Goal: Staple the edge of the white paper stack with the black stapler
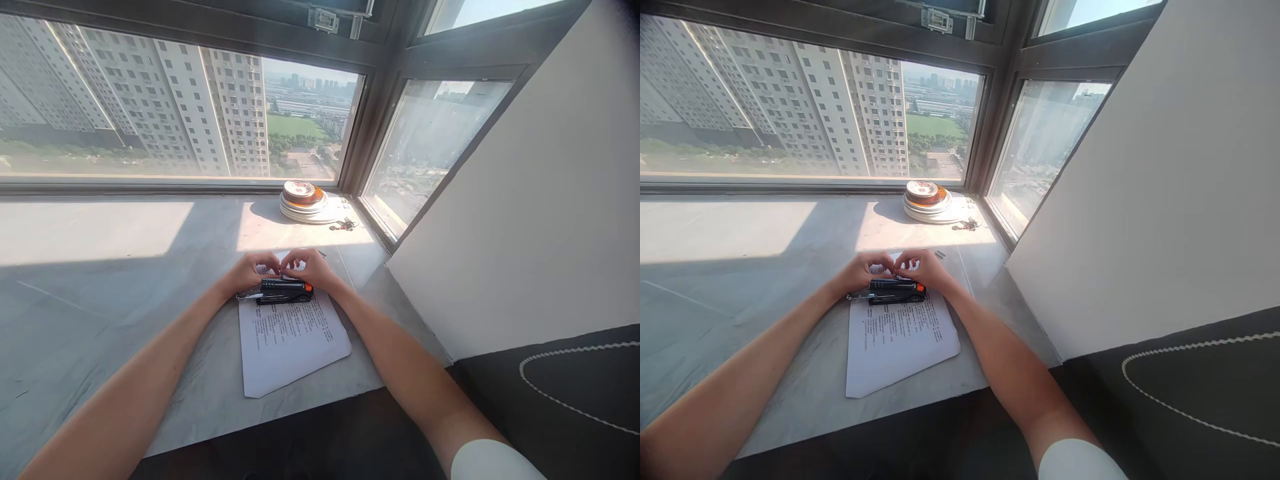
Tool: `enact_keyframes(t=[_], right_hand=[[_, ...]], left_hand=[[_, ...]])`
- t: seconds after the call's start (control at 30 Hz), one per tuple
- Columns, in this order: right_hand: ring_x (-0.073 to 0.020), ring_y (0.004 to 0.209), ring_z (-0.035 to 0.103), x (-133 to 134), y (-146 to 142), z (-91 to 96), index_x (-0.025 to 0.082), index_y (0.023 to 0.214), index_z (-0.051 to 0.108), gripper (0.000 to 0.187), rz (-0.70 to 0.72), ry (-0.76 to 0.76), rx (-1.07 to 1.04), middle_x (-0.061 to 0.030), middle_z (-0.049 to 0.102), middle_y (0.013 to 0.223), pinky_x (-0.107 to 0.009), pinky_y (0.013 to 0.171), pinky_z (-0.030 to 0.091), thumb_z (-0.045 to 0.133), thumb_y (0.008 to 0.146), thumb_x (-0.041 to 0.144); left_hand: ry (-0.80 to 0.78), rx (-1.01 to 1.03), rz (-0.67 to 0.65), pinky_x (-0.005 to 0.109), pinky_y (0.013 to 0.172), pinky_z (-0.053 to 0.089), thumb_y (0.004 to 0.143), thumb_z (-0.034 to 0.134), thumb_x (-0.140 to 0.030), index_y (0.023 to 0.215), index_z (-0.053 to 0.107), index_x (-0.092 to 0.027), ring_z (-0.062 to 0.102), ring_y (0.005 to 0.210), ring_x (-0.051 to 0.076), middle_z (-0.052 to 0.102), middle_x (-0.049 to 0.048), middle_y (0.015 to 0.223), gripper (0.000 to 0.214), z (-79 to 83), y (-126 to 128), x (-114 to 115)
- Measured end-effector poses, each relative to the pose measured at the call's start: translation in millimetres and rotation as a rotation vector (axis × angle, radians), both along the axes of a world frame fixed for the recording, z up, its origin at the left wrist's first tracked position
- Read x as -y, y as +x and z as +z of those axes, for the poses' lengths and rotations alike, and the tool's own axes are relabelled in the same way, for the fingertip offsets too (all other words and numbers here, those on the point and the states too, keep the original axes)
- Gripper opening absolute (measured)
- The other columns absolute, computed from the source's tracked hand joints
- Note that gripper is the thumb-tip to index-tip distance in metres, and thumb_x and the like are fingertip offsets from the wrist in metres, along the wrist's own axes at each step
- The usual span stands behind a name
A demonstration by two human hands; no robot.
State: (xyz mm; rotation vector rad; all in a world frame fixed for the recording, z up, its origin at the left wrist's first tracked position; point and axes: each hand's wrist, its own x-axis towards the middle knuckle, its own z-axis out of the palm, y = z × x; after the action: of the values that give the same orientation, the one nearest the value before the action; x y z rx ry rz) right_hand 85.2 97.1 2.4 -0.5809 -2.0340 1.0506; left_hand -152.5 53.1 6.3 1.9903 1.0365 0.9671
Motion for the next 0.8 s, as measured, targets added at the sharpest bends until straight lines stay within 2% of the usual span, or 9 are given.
enact_keyframes(t=[0.33,0.4,0.47,0.57,0.67,0.73,0.8], right_hand=[[-0.0156,0.075,0.06,6,-6,0.8,0.022,0.085,0.077,0.008,-0.069,0.089,0.017,0.0003,0.073,0.08,-0.031,0.076,0.048,0.078,0.089,0.028],[-0.0181,0.083,0.061,2,-1,2.6,0.023,0.087,0.077,0.008,-0.176,0.161,0.061,-0.0014,0.074,0.087,-0.033,0.08,0.049,0.076,0.092,0.028],[-0.0215,0.092,0.063,-5,10,4.0,0.023,0.089,0.077,0.004,-0.389,0.205,0.153,-0.0041,0.074,0.095,-0.034,0.083,0.048,0.074,0.092,0.025],[-0.0245,0.094,0.063,-14,28,3.2,0.021,0.087,0.076,0.003,-0.67,0.124,0.397,-0.0078,0.069,0.098,-0.034,0.077,0.047,0.074,0.089,0.02],[-0.0225,0.087,0.063,-21,40,-0.1,0.018,0.09,0.078,0.011,-0.713,0.049,0.538,-0.0096,0.068,0.101,-0.034,0.073,0.047,0.068,0.089,0.013],[-0.0222,0.088,0.064,-22,41,-0.7,0.017,0.098,0.079,0.022,-0.688,0.04,0.523,-0.0107,0.068,0.107,-0.035,0.075,0.049,0.061,0.091,0.006],[-0.0242,0.097,0.065,-21,39,2.5,0.017,0.106,0.08,0.025,-0.696,0.057,0.452,-0.0124,0.068,0.113,-0.038,0.083,0.053,0.06,0.094,0.007]], left_hand=[[-0.013,0.005,-0.01,0.035,0.083,0.061,0.084,0.088,-0.042,0.097,0.078,-0.021,0.078,0.089,0.023,0.081,0.0043,0.092,0.026,1.1,0,3],[0.012,0.017,0.03,0.036,0.085,0.06,0.084,0.089,-0.043,0.096,0.078,-0.021,0.077,0.09,0.023,0.08,0.0047,0.093,0.027,0.8,-1,3],[0.048,0.036,0.097,0.038,0.088,0.059,0.086,0.088,-0.045,0.093,0.077,-0.021,0.077,0.092,0.023,0.081,0.0059,0.095,0.027,1.0,-3,2],[0.077,0.095,0.195,0.04,0.09,0.058,0.089,0.085,-0.048,0.091,0.077,-0.021,0.077,0.096,0.025,0.081,0.0076,0.096,0.029,1.7,-5,1],[0.076,0.213,0.272,0.039,0.087,0.058,0.088,0.087,-0.046,0.094,0.076,-0.021,0.078,0.097,0.026,0.081,0.0074,0.096,0.028,1.2,-8,-2],[0.067,0.313,0.326,0.038,0.086,0.057,0.087,0.088,-0.044,0.096,0.078,-0.021,0.078,0.099,0.026,0.081,0.0075,0.098,0.027,0.4,-10,-4],[0.058,0.413,0.383,0.038,0.087,0.057,0.086,0.089,-0.043,0.096,0.079,-0.021,0.078,0.1,0.026,0.082,0.0077,0.099,0.026,-0.3,-12,-6]])
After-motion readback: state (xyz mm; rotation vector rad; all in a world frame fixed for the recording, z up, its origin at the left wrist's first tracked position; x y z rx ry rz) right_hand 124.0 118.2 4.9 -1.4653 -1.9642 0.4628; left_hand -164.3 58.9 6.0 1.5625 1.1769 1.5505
